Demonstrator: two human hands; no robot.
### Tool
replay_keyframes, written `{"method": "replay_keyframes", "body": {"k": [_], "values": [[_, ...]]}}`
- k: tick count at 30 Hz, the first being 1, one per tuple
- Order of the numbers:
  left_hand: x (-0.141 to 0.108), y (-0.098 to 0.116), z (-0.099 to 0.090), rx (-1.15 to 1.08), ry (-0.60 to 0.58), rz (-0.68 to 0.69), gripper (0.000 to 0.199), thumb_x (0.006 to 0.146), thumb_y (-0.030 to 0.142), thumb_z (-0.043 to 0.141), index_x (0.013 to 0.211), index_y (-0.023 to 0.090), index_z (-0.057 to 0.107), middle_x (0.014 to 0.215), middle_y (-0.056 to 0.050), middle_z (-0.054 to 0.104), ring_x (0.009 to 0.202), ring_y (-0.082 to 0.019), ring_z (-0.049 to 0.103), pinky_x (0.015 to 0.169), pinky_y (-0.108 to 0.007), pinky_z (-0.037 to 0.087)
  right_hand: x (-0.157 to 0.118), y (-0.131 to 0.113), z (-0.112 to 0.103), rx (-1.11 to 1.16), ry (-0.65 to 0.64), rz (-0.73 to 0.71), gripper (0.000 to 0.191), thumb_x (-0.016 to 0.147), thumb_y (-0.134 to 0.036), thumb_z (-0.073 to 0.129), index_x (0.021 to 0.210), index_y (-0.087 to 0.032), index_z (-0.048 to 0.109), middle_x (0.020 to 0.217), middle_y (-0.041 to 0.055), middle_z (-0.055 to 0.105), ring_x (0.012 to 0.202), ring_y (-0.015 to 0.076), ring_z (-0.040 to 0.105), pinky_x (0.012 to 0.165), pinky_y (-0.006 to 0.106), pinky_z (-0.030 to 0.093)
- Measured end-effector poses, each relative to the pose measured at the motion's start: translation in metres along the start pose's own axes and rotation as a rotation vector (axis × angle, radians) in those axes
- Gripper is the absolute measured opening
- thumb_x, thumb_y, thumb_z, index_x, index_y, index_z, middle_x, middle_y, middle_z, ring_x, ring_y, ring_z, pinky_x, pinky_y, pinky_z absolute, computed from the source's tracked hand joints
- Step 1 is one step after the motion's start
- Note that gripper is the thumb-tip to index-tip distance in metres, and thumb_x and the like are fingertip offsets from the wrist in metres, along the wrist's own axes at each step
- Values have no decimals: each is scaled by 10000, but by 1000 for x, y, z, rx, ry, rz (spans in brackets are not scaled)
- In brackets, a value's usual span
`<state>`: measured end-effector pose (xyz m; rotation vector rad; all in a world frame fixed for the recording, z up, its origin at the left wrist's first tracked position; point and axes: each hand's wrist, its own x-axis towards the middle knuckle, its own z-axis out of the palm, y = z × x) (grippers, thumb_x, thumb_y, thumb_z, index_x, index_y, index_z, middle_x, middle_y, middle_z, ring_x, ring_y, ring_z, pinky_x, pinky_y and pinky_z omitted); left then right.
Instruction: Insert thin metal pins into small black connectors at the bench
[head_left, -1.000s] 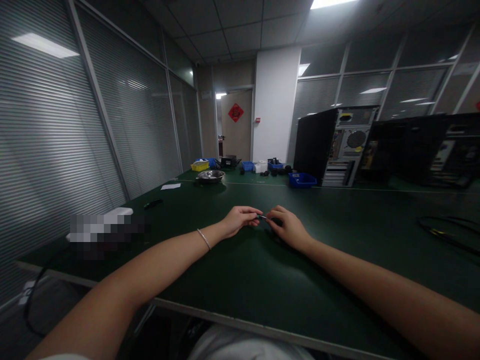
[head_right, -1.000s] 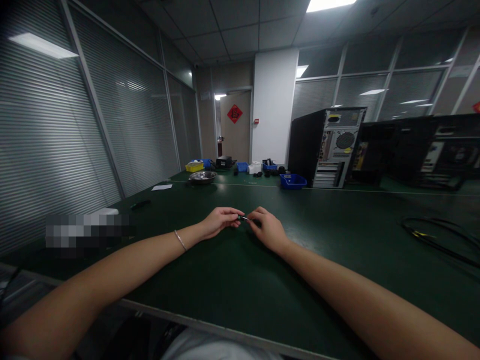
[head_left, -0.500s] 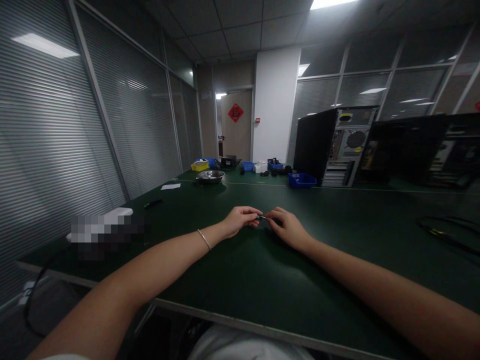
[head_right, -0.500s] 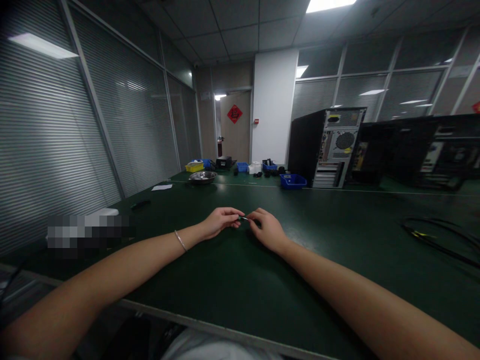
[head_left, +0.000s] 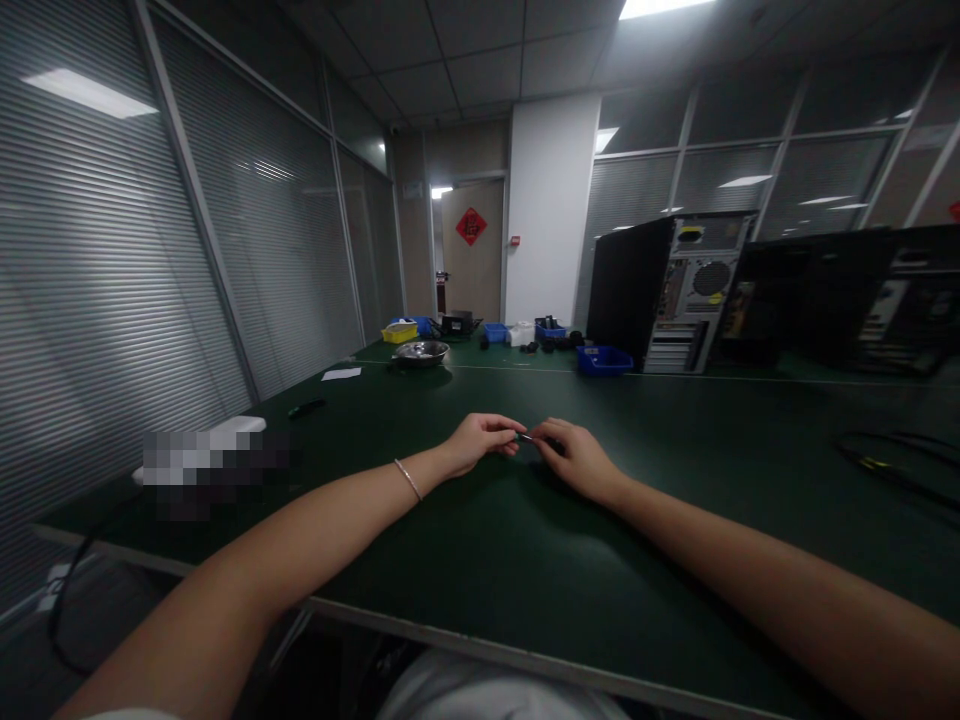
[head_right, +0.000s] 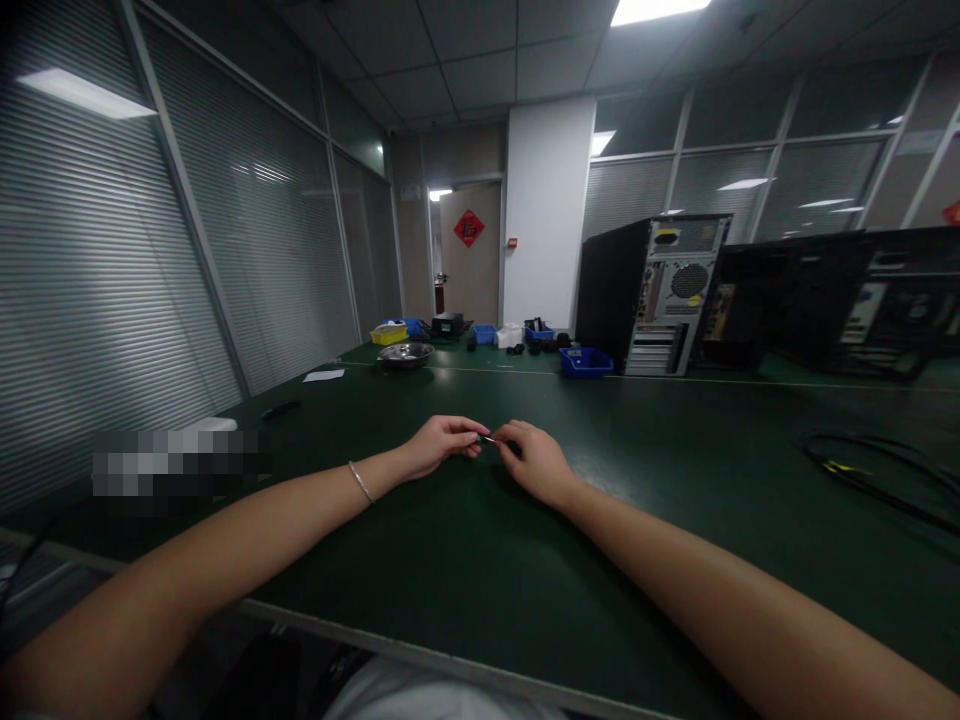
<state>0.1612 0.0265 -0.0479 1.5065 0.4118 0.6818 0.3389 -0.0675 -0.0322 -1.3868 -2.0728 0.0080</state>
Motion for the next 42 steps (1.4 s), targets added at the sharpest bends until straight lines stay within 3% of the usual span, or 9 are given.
{"method": "replay_keyframes", "body": {"k": [42], "values": [[-1, 2, -2, -12, -29, -36, 311, 687, 212, 677, 970, 89, 632, 759, -74, 637, 673, -111, 578, 673, -264, 459, 0, -1, 0, 18, -13, -5, 185, 830, -224, 449, 879, -187, 624, 821, 38, 600, 766, 157, 544, 673, 255, 399]]}}
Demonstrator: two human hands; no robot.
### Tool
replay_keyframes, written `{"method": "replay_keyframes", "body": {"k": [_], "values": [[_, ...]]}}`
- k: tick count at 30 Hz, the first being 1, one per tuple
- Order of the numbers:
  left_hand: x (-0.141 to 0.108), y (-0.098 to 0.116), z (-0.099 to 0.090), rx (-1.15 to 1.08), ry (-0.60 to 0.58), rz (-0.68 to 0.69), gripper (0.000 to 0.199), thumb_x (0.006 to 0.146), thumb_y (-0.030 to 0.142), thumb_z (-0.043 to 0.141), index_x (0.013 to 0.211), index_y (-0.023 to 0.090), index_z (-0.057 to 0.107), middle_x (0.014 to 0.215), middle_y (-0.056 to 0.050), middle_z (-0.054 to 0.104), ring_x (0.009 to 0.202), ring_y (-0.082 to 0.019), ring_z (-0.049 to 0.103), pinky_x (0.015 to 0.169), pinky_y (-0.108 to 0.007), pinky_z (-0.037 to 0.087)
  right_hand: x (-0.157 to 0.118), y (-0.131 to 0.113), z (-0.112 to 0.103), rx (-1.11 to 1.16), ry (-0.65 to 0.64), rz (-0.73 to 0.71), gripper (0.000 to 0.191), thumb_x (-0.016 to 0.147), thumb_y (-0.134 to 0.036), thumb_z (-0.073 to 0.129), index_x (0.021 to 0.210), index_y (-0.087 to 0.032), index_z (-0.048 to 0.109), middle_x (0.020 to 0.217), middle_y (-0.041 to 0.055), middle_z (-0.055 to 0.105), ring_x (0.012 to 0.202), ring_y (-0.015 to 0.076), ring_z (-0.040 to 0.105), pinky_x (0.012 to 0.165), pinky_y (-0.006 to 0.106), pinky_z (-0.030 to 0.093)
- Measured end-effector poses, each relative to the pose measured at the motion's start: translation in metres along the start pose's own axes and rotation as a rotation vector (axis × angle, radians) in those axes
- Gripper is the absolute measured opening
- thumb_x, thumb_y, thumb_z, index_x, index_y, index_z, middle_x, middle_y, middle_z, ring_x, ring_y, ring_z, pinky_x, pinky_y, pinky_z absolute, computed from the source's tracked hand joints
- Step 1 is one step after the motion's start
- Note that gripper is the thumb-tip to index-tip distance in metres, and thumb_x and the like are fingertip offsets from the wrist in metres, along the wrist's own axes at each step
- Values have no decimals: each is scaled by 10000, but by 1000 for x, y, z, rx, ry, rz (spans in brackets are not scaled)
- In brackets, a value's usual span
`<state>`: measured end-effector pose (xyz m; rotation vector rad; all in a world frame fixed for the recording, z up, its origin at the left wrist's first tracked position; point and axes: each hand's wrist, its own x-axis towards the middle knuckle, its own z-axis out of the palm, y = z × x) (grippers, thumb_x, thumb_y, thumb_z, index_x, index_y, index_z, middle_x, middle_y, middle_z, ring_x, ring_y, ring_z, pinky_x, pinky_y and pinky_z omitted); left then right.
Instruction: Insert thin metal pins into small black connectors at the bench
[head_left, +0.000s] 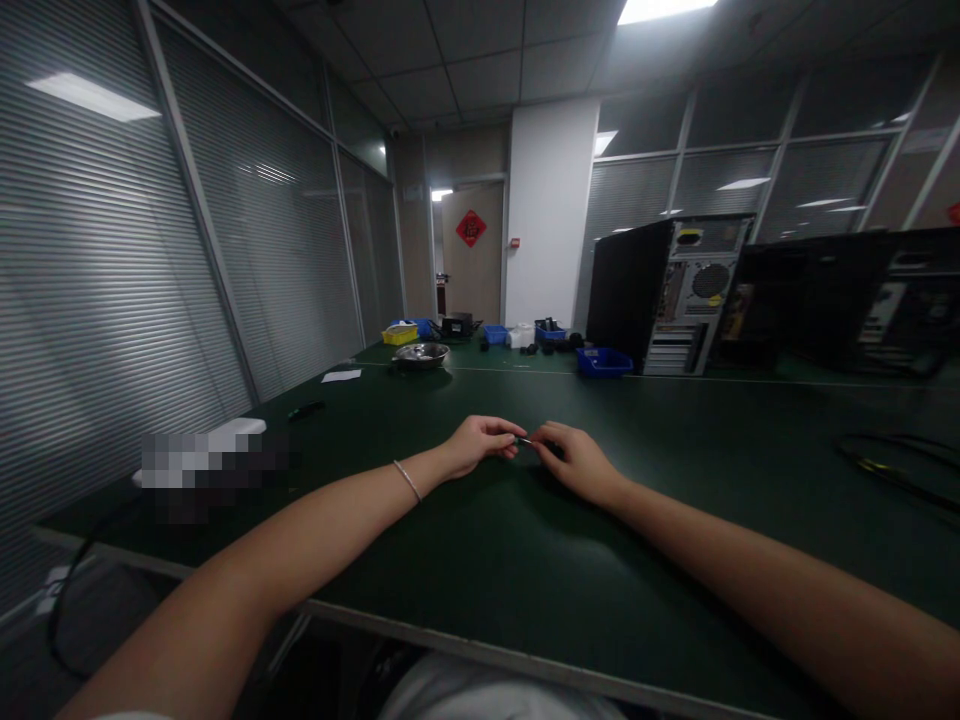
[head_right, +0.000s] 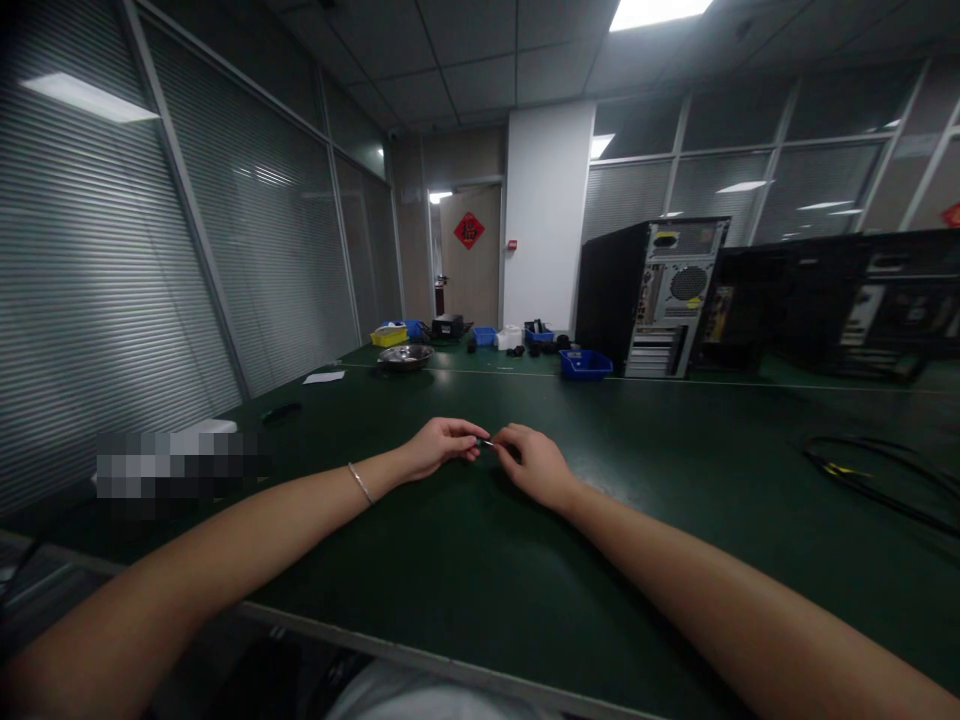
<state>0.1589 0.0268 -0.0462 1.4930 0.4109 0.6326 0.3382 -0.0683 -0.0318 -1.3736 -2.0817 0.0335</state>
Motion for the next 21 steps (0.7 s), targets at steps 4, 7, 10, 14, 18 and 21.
{"method": "replay_keyframes", "body": {"k": [4, 7, 10, 14, 18, 21], "values": [[-1, 2, 1, -6, 5, -15, 308, 678, 211, 685, 957, 89, 637, 739, -69, 635, 671, -112, 577, 677, -268, 460, 0, -3, -2, 6, -7, 5, 191, 835, -232, 444, 875, -188, 625, 809, 39, 600, 751, 157, 543, 671, 256, 403], [-2, 4, 2, -12, 9, -21, 316, 665, 217, 696, 950, 91, 640, 752, -70, 636, 674, -113, 578, 688, -274, 460, 0, -4, -2, 11, -8, 5, 187, 835, -232, 448, 871, -190, 627, 803, 36, 600, 748, 155, 544, 671, 253, 405], [-3, 5, 2, -14, 7, -31, 323, 659, 219, 702, 949, 91, 641, 749, -69, 635, 671, -111, 578, 684, -270, 457, 0, -3, -3, 18, -8, 0, 185, 833, -234, 453, 872, -191, 629, 808, 37, 602, 753, 156, 545, 672, 254, 407], [-3, 6, 1, -25, -9, -35, 325, 664, 219, 698, 957, 91, 639, 759, -72, 638, 674, -109, 579, 683, -262, 453, -1, -4, -3, 19, -16, 2, 194, 837, -239, 443, 876, -191, 627, 812, 38, 601, 763, 160, 545, 678, 260, 410], [-3, 6, 1, -36, -14, -41, 316, 662, 208, 698, 948, 87, 640, 751, -71, 638, 662, -106, 579, 673, -255, 451, -1, -6, -4, 27, -23, -13, 192, 841, -229, 434, 871, -188, 620, 821, 38, 602, 768, 157, 546, 685, 259, 409], [-3, 6, 1, -37, -17, -43, 318, 656, 214, 703, 940, 85, 641, 746, -72, 637, 656, -107, 579, 671, -257, 452, -1, -6, -4, 35, -22, -30, 185, 839, -222, 439, 871, -192, 619, 826, 34, 604, 773, 155, 548, 689, 255, 407]]}}
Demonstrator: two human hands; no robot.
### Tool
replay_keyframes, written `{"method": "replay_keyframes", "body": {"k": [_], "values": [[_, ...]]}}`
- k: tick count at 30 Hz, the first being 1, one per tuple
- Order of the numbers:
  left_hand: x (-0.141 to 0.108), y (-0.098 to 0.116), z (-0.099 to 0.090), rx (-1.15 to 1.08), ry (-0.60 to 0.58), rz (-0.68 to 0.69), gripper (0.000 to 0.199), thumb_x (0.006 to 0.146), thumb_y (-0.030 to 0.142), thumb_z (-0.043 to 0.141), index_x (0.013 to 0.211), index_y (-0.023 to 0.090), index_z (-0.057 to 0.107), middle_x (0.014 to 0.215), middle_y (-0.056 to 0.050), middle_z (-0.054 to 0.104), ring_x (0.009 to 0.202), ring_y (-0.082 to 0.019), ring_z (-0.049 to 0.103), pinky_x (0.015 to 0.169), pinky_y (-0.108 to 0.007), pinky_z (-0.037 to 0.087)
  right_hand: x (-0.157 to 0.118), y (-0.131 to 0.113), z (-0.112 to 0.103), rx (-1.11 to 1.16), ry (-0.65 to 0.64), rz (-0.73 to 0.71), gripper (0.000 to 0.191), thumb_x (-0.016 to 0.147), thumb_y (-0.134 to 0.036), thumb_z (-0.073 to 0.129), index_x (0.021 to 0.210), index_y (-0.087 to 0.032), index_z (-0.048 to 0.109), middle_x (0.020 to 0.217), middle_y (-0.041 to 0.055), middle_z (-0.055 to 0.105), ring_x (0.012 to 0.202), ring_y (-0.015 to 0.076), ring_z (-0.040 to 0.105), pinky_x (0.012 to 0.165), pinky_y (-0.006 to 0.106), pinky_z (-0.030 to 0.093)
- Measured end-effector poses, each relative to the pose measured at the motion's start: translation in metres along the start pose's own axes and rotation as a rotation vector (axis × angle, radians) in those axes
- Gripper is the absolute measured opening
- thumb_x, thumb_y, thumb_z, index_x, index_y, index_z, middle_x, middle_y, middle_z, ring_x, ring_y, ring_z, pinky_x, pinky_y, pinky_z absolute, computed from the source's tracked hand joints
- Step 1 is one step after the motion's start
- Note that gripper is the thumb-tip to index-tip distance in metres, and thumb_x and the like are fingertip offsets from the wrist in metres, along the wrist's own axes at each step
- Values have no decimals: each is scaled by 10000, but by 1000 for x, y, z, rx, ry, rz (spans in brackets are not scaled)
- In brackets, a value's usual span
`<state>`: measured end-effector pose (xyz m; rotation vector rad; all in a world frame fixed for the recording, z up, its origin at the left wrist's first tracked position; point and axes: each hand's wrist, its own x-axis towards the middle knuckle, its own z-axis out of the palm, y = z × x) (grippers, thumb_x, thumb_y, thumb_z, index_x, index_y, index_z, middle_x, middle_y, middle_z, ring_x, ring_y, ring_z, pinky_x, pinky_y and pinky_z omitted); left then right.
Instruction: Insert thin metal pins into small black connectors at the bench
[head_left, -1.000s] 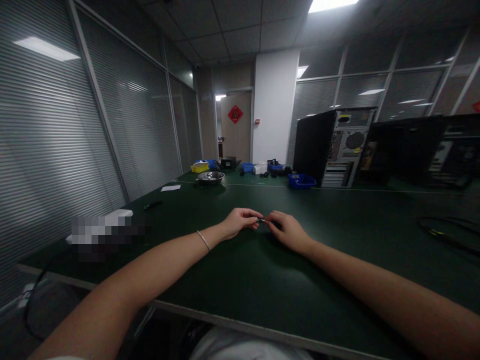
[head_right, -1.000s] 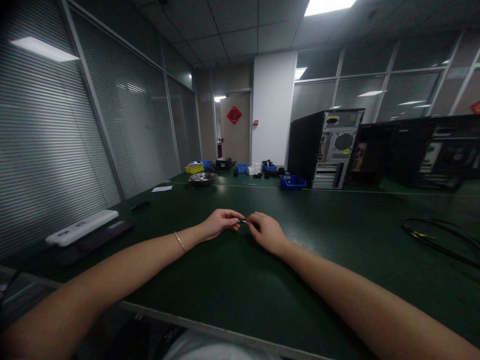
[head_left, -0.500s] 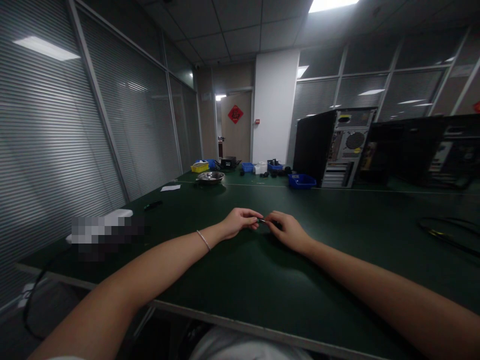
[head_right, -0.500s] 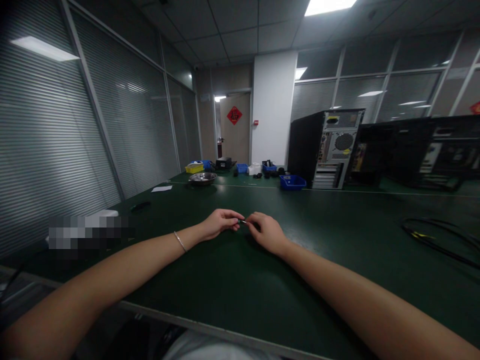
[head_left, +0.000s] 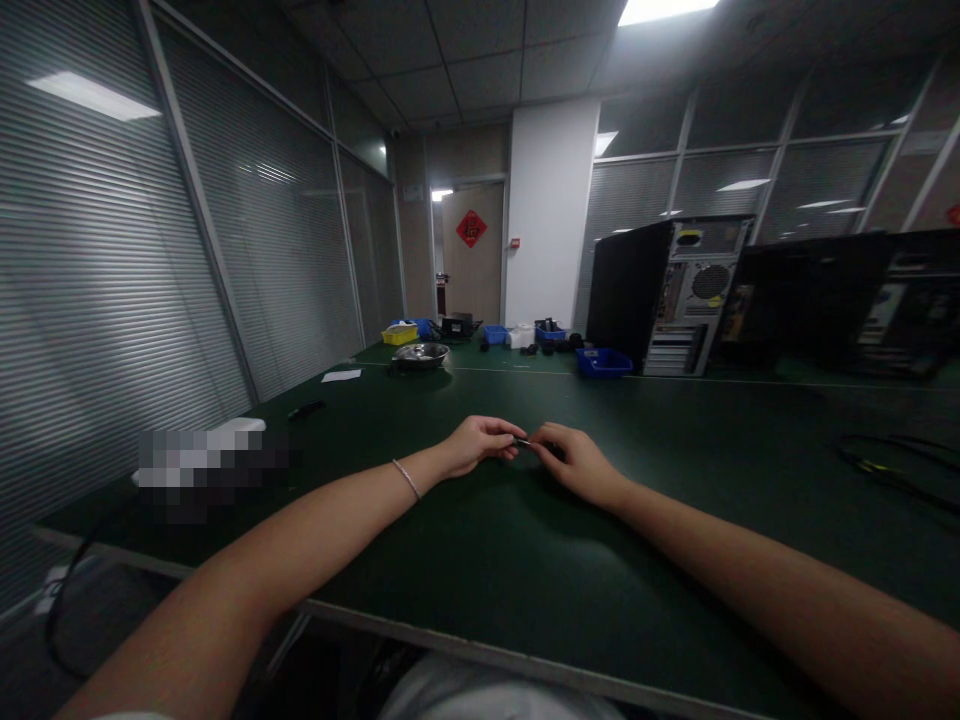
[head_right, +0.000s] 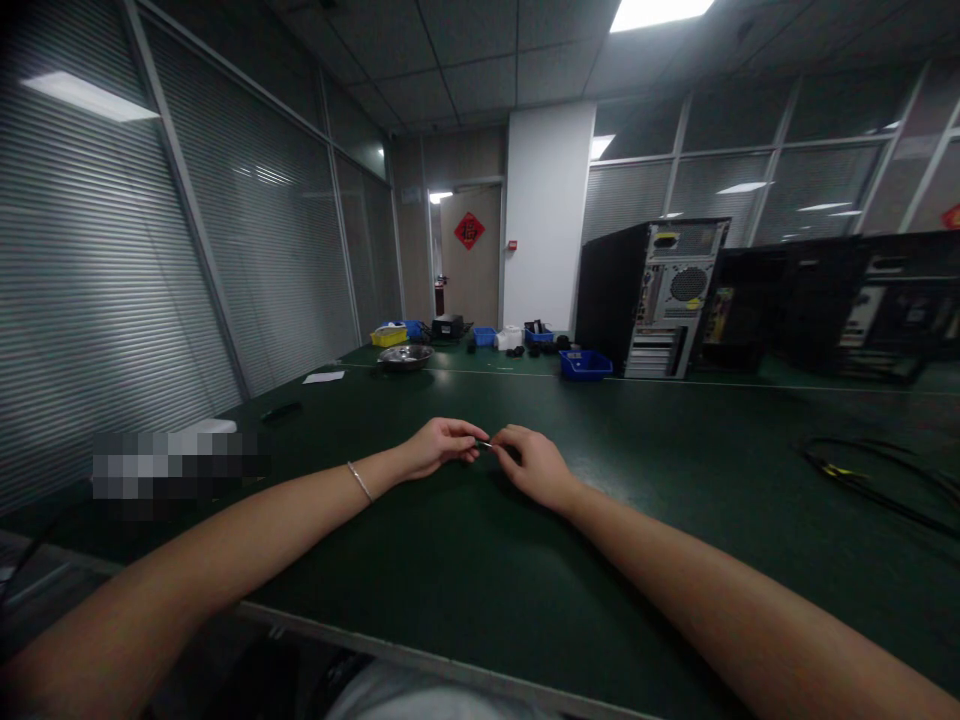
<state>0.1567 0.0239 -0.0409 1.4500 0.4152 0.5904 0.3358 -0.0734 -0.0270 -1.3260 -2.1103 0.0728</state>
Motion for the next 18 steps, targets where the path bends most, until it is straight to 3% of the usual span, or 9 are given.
{"method": "replay_keyframes", "body": {"k": [18], "values": [[1, -5, -2, 63, 3, 52, 326, 670, 239, 693, 956, 95, 640, 771, -76, 637, 671, -109, 572, 679, -270, 459, 0, 2, 1, -27, -6, 14, 185, 841, -234, 438, 861, -192, 617, 825, 34, 595, 766, 156, 545, 672, 254, 404]]}}
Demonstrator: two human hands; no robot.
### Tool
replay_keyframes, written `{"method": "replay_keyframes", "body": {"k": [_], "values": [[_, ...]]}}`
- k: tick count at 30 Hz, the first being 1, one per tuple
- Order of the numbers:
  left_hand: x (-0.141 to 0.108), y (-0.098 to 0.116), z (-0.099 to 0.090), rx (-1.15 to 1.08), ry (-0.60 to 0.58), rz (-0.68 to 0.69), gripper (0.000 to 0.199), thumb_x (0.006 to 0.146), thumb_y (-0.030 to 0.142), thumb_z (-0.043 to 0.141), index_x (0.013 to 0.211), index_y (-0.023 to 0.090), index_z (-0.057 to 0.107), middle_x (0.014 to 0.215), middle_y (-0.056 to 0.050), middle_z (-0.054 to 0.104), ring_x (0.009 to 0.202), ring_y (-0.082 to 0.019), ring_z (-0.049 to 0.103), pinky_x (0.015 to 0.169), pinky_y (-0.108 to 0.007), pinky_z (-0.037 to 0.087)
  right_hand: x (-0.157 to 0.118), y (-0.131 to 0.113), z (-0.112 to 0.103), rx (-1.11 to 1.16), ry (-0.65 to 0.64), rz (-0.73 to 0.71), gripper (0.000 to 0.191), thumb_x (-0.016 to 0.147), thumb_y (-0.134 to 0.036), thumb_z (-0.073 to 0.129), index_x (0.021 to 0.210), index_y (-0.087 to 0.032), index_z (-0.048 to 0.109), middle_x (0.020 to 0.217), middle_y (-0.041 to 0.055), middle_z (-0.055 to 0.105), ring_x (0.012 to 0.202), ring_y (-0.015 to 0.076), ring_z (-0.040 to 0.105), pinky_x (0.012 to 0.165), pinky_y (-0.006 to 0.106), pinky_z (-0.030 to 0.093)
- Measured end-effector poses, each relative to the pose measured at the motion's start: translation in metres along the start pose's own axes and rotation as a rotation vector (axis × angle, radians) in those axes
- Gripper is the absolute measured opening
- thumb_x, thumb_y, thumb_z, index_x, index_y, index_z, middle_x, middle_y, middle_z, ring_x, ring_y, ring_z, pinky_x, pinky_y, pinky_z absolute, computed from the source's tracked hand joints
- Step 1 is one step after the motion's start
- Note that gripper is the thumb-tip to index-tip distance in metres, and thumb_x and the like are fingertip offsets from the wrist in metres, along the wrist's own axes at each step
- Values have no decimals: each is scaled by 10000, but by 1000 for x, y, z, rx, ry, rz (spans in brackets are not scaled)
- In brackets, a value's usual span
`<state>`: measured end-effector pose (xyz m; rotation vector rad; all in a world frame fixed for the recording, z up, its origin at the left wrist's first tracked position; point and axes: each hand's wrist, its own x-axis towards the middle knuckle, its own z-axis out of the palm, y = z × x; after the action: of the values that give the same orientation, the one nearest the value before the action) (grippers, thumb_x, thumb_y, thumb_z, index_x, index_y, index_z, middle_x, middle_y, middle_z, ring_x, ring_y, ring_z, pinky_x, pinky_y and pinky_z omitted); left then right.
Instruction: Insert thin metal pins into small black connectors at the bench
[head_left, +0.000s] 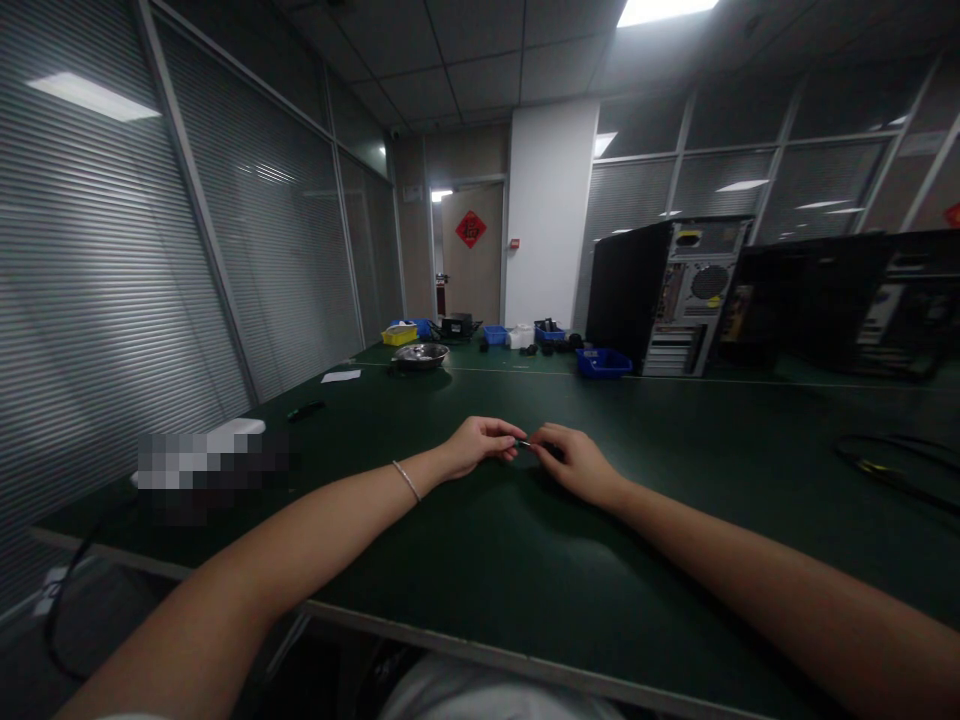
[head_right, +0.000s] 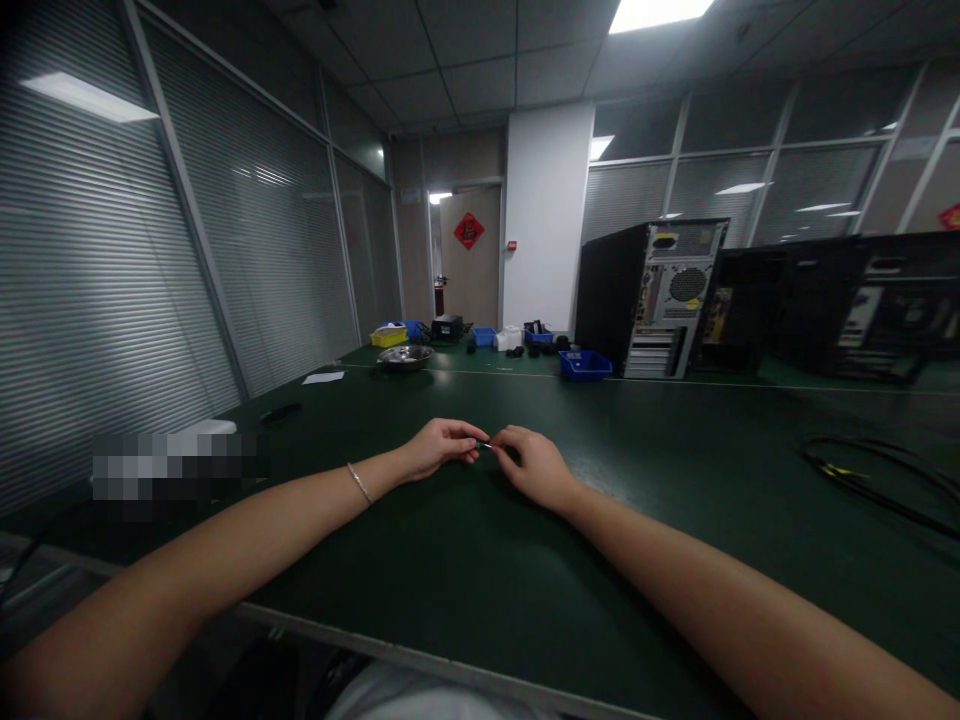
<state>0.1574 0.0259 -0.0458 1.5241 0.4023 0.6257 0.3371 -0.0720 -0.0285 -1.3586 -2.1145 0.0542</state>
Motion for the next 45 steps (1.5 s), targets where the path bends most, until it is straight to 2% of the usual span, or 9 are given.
{"method": "replay_keyframes", "body": {"k": [8, 17, 24, 29, 33, 41, 45], "values": [[-2, 4, 2, -8, 9, -31, 340, 649, 239, 710, 947, 88, 644, 773, -79, 639, 665, -106, 568, 675, -262, 453, -1, -2, -2, 11, -5, -16, 188, 846, -225, 434, 860, -190, 618, 822, 34, 593, 763, 153, 544, 670, 251, 401], [-2, 5, 0, -38, -53, -42, 326, 666, 237, 696, 950, 87, 641, 748, -67, 630, 669, -108, 569, 668, -258, 449, -1, 2, 0, 34, -13, -59, 179, 851, -236, 433, 835, -180, 602, 796, 35, 583, 731, 149, 535, 671, 256, 399], [-2, 6, 1, -37, -49, -25, 308, 683, 225, 681, 954, 86, 634, 817, -82, 636, 689, -109, 577, 695, -266, 450, 0, -1, 1, 8, -1, -42, 189, 848, -255, 430, 824, -184, 603, 794, 37, 586, 736, 153, 536, 659, 252, 399], [-1, 3, 3, -41, -8, -1, 323, 696, 213, 673, 987, 91, 599, 786, -70, 626, 691, -114, 592, 679, -260, 457, 1, 3, 4, -30, 30, 0, 183, 838, -253, 440, 837, -192, 612, 804, 34, 597, 742, 155, 541, 660, 246, 396], [2, -1, 4, -93, 60, 29, 406, 687, 183, 685, 1048, 129, 509, 785, -48, 613, 728, -135, 621, 730, -298, 473, 2, 4, 5, -43, 62, 37, 182, 834, -256, 443, 838, -198, 615, 816, 32, 607, 743, 155, 546, 664, 244, 396], [5, -4, 7, -156, 201, 54, 377, 697, 120, 666, 980, 141, 418, 795, -38, 593, 745, -147, 642, 830, -373, 466, 2, 3, 4, -55, 63, 61, 196, 835, -262, 432, 839, -195, 616, 809, 36, 605, 735, 157, 542, 646, 244, 395], [6, -6, 7, -171, 242, 79, 342, 688, 110, 670, 923, 141, 424, 785, -28, 574, 754, -153, 642, 824, -376, 467, 2, 2, 4, -59, 68, 67, 193, 832, -257, 436, 844, -199, 620, 814, 34, 607, 742, 159, 543, 651, 246, 397]]}}
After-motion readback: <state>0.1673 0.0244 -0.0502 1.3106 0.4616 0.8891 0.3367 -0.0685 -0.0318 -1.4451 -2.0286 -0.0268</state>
